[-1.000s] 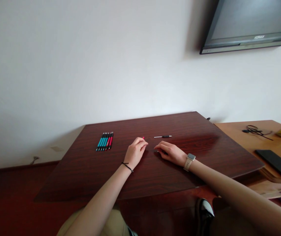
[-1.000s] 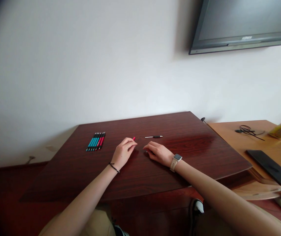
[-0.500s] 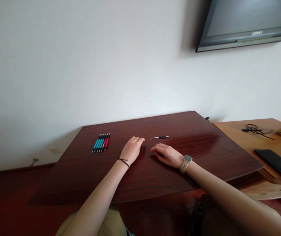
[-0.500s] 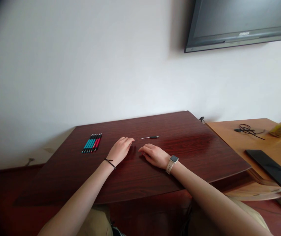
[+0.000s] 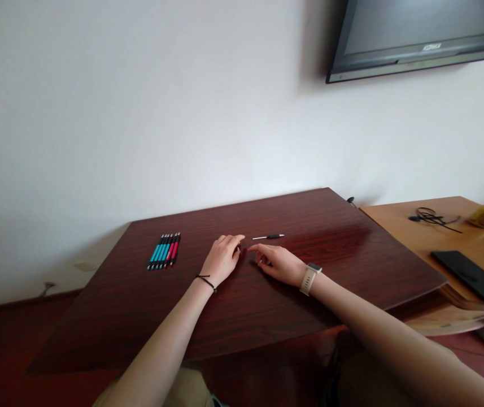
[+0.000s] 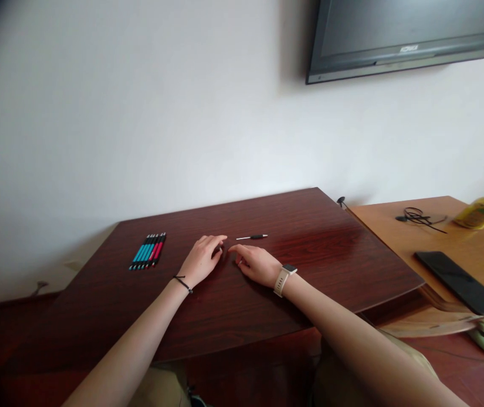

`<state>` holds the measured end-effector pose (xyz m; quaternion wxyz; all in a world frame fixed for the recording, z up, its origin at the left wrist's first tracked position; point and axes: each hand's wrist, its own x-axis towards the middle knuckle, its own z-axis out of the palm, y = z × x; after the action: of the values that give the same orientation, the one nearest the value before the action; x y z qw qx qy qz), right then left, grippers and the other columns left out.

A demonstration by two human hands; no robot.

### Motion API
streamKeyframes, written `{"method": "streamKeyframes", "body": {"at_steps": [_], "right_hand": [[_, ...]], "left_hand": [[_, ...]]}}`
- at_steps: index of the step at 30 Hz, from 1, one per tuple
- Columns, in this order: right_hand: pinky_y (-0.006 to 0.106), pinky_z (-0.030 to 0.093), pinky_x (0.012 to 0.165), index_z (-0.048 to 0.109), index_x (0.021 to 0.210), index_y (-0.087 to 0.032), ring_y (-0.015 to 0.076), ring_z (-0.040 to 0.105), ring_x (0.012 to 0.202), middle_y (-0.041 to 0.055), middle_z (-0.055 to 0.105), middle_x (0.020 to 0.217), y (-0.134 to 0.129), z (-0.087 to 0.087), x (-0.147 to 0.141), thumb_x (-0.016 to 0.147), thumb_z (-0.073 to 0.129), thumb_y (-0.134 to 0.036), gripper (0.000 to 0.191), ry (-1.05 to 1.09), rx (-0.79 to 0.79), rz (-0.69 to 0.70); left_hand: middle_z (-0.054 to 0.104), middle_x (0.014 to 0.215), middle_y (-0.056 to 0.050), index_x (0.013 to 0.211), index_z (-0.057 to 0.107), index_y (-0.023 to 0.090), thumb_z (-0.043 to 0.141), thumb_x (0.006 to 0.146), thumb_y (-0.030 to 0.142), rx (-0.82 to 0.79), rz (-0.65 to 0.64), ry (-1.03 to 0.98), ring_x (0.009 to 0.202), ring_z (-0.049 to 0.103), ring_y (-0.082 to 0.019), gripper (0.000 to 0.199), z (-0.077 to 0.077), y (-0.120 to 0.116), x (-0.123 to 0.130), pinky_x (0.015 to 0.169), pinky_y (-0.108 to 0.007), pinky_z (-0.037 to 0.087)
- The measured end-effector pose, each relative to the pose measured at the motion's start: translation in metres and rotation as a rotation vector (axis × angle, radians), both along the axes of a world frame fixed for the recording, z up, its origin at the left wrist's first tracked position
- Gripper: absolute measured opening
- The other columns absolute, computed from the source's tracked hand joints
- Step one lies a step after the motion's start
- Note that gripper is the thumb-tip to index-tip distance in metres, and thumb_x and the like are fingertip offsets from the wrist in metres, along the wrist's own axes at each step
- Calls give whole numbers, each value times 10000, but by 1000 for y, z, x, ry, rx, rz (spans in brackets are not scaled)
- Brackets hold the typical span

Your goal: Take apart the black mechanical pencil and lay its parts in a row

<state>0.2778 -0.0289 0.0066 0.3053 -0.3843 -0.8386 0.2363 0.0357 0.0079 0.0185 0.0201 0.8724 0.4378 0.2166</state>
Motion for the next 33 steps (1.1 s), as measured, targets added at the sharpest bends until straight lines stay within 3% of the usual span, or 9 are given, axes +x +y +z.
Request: {"method": "streamKeyframes", "body": {"at_steps": [4,8,12,19,33], "right_hand": [[270,527,828,626,1353,-193,179,723,866,36,775,995,13,1,-9,903,603,-7,488,-7,-12,-86],[269,513,825,628,1331,-187,184,718,868,28,772,967,27,-1,-24,878,579,14,498,-30,4,-185],[300,507,928,627,1349,-176,218,711,999,88,772,1094,37,-1,-38,913,542,1,479,-128,84,-236],[290,499,917,621,1370,-192,216,713,1012,93,774,1144,42,-2,-51,952,538,-27,456,-172,71,-231],[280,503,815,638,1314,-209,188,695,867,45,764,1022,44,-11,-44,935,643,-54,410,-14,57,-225]], "left_hand": [[653,1330,-99,1404,613,244,580,994,123,70,22,4,1252,591,-284,429,5,-3,-13,1131,-456,488],[645,1195,-108,1311,642,233,576,1046,250,45,132,41,1160,633,-283,274,2,-8,-22,1046,-426,531],[673,1122,-113,1259,610,201,583,1059,331,10,245,89,1081,660,-288,240,-5,-11,-21,946,-402,539],[741,1047,-87,1046,602,222,540,1077,327,-111,306,147,988,707,-265,126,-4,-7,-20,821,-357,508],[749,1032,-79,1031,585,229,556,1064,299,-80,333,144,984,718,-265,83,-7,-13,-24,790,-344,504]]}}
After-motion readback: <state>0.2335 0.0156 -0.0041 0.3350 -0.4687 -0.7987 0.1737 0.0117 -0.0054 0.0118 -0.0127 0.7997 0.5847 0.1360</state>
